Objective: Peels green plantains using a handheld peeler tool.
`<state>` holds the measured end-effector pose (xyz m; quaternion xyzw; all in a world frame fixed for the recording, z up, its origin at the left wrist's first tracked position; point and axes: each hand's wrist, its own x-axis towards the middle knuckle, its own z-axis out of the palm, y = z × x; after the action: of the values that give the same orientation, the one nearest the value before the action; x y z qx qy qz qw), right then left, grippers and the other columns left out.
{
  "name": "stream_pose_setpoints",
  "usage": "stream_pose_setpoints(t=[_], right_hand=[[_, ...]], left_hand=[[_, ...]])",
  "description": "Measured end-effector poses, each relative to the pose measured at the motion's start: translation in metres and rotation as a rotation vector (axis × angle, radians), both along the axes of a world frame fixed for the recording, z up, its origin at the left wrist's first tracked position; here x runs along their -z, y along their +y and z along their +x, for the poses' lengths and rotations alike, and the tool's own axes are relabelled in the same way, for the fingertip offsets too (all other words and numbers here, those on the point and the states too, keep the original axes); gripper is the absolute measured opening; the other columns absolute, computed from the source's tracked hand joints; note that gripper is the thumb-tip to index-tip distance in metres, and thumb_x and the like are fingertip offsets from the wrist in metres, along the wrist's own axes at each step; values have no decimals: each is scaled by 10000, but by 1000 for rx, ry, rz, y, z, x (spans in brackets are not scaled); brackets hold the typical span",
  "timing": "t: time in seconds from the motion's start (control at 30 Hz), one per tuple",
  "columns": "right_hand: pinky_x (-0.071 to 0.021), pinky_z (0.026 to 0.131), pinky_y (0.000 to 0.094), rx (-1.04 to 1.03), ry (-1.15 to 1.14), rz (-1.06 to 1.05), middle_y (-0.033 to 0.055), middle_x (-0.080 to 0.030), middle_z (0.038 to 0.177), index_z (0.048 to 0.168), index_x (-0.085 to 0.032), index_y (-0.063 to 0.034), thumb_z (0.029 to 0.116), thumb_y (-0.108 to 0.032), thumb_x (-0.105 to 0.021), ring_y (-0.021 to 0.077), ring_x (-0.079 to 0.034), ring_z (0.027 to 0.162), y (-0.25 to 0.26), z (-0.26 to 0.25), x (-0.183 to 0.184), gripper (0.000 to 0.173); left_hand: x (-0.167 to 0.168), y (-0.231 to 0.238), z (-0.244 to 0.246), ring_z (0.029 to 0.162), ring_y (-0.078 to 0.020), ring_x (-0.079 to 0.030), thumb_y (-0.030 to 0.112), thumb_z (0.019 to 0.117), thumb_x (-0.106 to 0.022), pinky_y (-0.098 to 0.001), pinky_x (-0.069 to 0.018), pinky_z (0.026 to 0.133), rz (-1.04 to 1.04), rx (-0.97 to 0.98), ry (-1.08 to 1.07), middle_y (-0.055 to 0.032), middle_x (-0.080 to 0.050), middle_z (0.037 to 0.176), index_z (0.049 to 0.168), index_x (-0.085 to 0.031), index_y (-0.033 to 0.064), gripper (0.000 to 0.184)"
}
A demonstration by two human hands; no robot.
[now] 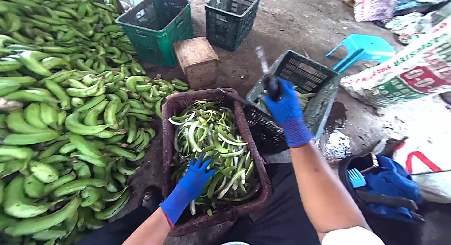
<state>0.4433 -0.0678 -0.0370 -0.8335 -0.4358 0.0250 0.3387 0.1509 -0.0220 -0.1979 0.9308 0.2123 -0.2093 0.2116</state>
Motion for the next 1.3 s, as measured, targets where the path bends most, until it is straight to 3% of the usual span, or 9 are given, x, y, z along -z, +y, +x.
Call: stream_pose_setpoints(t=[0.13, 0.23, 0.43, 0.57, 0.7, 0.83, 1.0, 1.13, 1.3], right_hand=[[-563, 829, 606, -249, -69, -10, 198, -587, 1377, 1488, -515, -157, 922, -295, -753, 388, -665, 1095, 1, -32, 21, 630], [-534, 924, 603, -334, 32, -83, 194, -606, 1364, 1516, -485, -151, 932, -291, -744, 374, -645, 1161, 7, -36, 16, 653], [-554, 897, 471, -691, 452, -193, 171, -699, 1128, 1424, -548, -87, 945, -212, -714, 249, -688, 979, -3, -65, 6, 522], [-530, 905, 364, -785, 499, -322, 137, -681, 1160, 1406, -564, -53, 1012, -336, -567, 169, -662, 988, 1, -99, 19, 485], [-545, 885, 397, -665, 472, -302, 135, -698, 1117, 1382, -591, -66, 1040, -349, -540, 188, -682, 939, 16, -108, 28, 448], [-596, 766, 272, -685, 349, 263, 69, -718, 1016, 1322, -612, 2, 959, -213, -606, 64, -682, 833, 6, -115, 33, 421], [-417, 1091, 570, -572, 288, -833, 272, -596, 1357, 1503, -456, -45, 1117, -331, -369, 400, -585, 1272, 35, -103, 39, 488], [-537, 966, 409, -737, 330, -350, 108, -674, 1283, 1462, -559, -140, 1069, -330, -434, 185, -673, 1081, 21, -86, 48, 454], [-576, 845, 501, -1034, -11, 113, 189, -708, 1141, 1295, -700, -86, 919, -391, -605, 312, -700, 1009, 9, -89, 55, 494]], left_hand=[[6, 9, -5, 1500, -490, -225, -50, 896, -624, -706, -204, 1155, 141, 6, -144, -148, -378, 1609, 1336, -679, 245, 533], [-27, 13, -9, 1327, -519, -476, 50, 799, -777, -678, -418, 1009, 218, -239, -365, -198, -489, 1516, 1254, -714, 125, 466], [-86, 50, -29, 1263, -294, -566, 127, 907, -706, -423, -456, 1071, -200, -1078, -926, -283, -531, 1398, 1502, -353, -64, 718], [-99, 52, -15, 889, -163, -698, 78, 1004, -597, -315, -614, 720, -549, -1340, -1344, -140, -613, 1184, 1472, -365, 26, 525], [-113, 40, -7, 918, -136, -703, 82, 1002, -583, -300, -622, 779, -521, -1283, -1408, -119, -635, 1152, 1410, -424, -22, 451], [-113, 41, -14, 1077, -101, -650, 210, 896, -737, -303, -529, 953, -84, -1131, -1244, -129, -668, 1201, 1377, -524, 1, 566], [-118, 45, -26, 1070, -20, -634, 116, 896, -693, -211, -532, 938, -278, -977, -1358, -46, -657, 1192, 1373, -492, -15, 534], [-122, 56, -37, 941, 2, -632, 326, 977, -556, -209, -555, 821, -547, -1020, -1338, 38, -631, 1133, 1496, -371, 130, 585], [-122, 61, -39, 891, -30, -633, 404, 1084, -378, -215, -547, 757, -585, -996, -1335, 26, -651, 1171, 1523, -422, 277, 460]])
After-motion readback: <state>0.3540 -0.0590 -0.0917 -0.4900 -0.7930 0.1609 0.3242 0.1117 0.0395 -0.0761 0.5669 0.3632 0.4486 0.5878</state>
